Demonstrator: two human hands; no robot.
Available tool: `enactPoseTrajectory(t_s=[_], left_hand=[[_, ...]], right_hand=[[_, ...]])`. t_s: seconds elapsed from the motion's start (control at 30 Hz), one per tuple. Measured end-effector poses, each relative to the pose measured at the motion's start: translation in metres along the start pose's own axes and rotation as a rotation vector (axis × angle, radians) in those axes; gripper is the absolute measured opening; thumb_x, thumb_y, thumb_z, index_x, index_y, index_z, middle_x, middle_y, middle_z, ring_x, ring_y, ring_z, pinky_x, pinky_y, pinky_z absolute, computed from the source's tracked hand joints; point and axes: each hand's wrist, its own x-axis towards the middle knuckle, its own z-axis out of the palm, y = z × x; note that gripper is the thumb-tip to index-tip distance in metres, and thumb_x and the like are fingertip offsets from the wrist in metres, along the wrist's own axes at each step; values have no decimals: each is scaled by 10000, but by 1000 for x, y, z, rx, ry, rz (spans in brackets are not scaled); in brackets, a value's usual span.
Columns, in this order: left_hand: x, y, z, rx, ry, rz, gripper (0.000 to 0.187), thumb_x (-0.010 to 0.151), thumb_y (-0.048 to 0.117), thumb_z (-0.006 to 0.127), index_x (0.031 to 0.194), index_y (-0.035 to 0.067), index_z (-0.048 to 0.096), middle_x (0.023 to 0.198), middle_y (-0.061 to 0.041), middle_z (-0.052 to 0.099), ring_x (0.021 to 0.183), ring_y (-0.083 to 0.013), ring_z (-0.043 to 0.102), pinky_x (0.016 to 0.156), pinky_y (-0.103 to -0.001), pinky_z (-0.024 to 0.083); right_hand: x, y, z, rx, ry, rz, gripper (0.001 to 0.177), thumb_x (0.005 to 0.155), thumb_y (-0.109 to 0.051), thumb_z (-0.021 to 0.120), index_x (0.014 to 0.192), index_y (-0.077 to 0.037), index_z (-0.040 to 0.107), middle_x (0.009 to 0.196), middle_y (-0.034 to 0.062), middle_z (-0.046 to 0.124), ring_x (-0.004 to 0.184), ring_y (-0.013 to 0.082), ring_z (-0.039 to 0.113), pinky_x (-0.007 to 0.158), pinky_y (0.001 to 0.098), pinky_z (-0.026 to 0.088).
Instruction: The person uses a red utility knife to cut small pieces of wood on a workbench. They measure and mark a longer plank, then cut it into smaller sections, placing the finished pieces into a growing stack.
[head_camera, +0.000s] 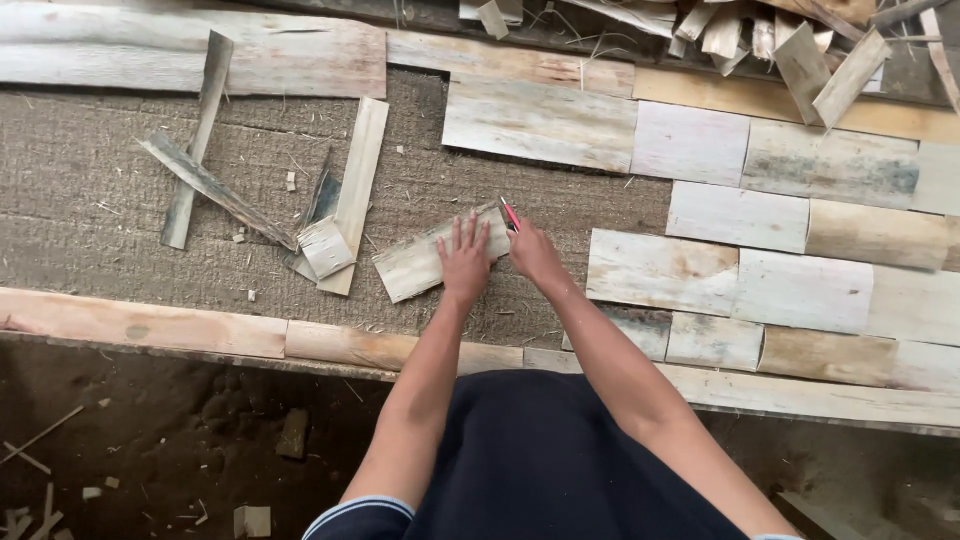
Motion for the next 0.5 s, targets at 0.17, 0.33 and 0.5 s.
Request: enactPoseTrajectory(t_s=[0.17, 0.33, 0.5], left_hand=[[4, 0, 6, 7, 6, -14, 800, 930, 388, 715, 1620, 317, 317, 1743, 39, 130, 1598, -292, 92, 1206, -686, 215], [4, 0, 4, -1, -1, -12, 817, 928, 381, 724, 1625, 298, 307, 1746, 33, 106, 1598, -305, 84, 1204, -687, 227], [1, 3, -6, -30, -15, -24, 791, 941, 380, 712, 1624, 295, 320, 1746, 40, 112, 1601, -296, 80, 1215, -686, 206]], right_hand=[[-12, -22, -4, -64, 3, -9, 400, 1047, -347, 442, 1126, 31, 547, 1000, 378, 683, 991, 547, 695, 838, 609, 560], [-17, -34, -9, -48, -14, 31, 392, 1048, -317, 413, 1147, 39, 543, 1030, 387, 683, 1001, 555, 691, 850, 613, 558], [-24, -42, -17, -70, -39, 23, 390, 1045, -311, 426, 1149, 41, 559, 1034, 391, 685, 1004, 550, 694, 841, 613, 560]])
